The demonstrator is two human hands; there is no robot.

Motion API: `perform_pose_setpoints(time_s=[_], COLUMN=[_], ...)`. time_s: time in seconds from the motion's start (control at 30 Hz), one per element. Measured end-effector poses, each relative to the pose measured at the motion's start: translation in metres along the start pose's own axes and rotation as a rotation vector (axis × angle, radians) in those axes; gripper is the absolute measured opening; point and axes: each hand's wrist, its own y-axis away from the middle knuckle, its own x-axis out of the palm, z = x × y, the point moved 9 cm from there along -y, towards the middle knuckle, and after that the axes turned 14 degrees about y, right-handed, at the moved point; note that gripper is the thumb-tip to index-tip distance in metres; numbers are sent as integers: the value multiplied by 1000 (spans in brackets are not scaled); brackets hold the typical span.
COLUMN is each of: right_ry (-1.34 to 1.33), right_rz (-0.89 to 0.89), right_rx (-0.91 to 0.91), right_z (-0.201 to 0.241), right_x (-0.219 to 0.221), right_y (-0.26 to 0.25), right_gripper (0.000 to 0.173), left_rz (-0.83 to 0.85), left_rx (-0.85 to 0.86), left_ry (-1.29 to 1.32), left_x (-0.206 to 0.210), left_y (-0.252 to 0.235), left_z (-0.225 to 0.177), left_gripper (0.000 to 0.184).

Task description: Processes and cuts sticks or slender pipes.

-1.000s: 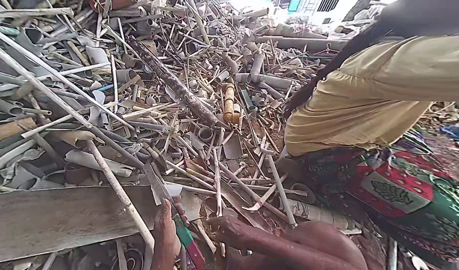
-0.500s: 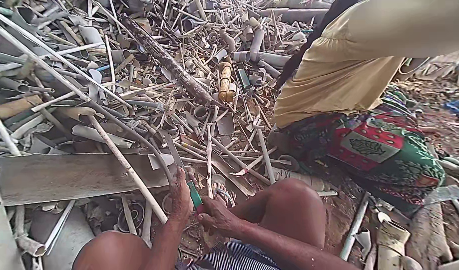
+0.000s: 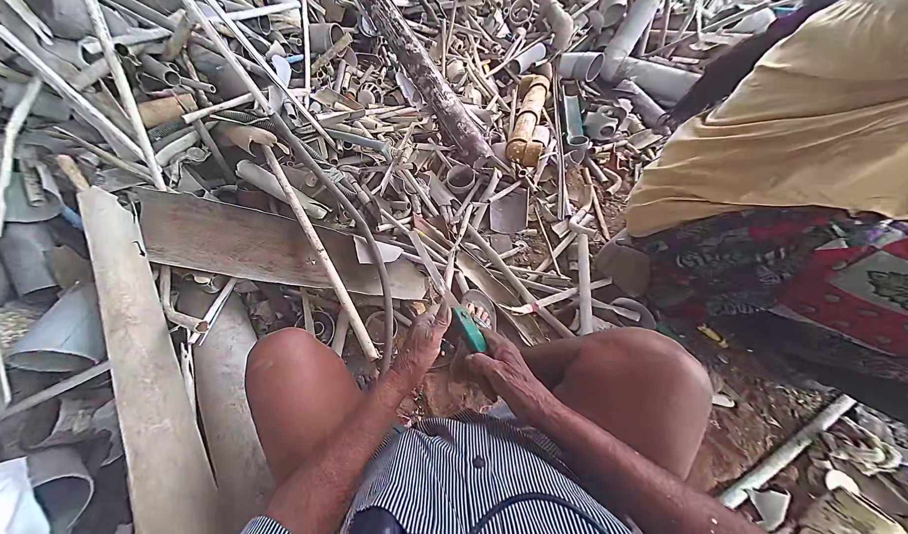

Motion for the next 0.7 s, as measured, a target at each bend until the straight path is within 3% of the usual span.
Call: perform_pose_setpoints(time_s=[0.27, 0.43, 0.53, 0.63, 0.7], right_ry=[-192, -155, -74, 43, 74], right_rz=[-79, -129, -81, -39, -34], right_rx=[-14, 52, 74, 56, 48], right_z=[-14, -24, -21, -14, -1], right_x=[-48, -52, -59, -69, -78], right_y=[2, 3, 1, -5, -10], right_gripper=[14, 40, 40, 32, 21], left_rz=[233, 387, 477, 443, 306], left_rx=[-217, -213, -240, -355, -455], left_ry=[-381, -611, -730, -881, -957], left_x=[-11, -4, -11, -47, -87], left_y=[2, -6, -6, -16, -34], left_z=[54, 44, 34, 32, 31], left_gripper=[35, 40, 42, 46, 49])
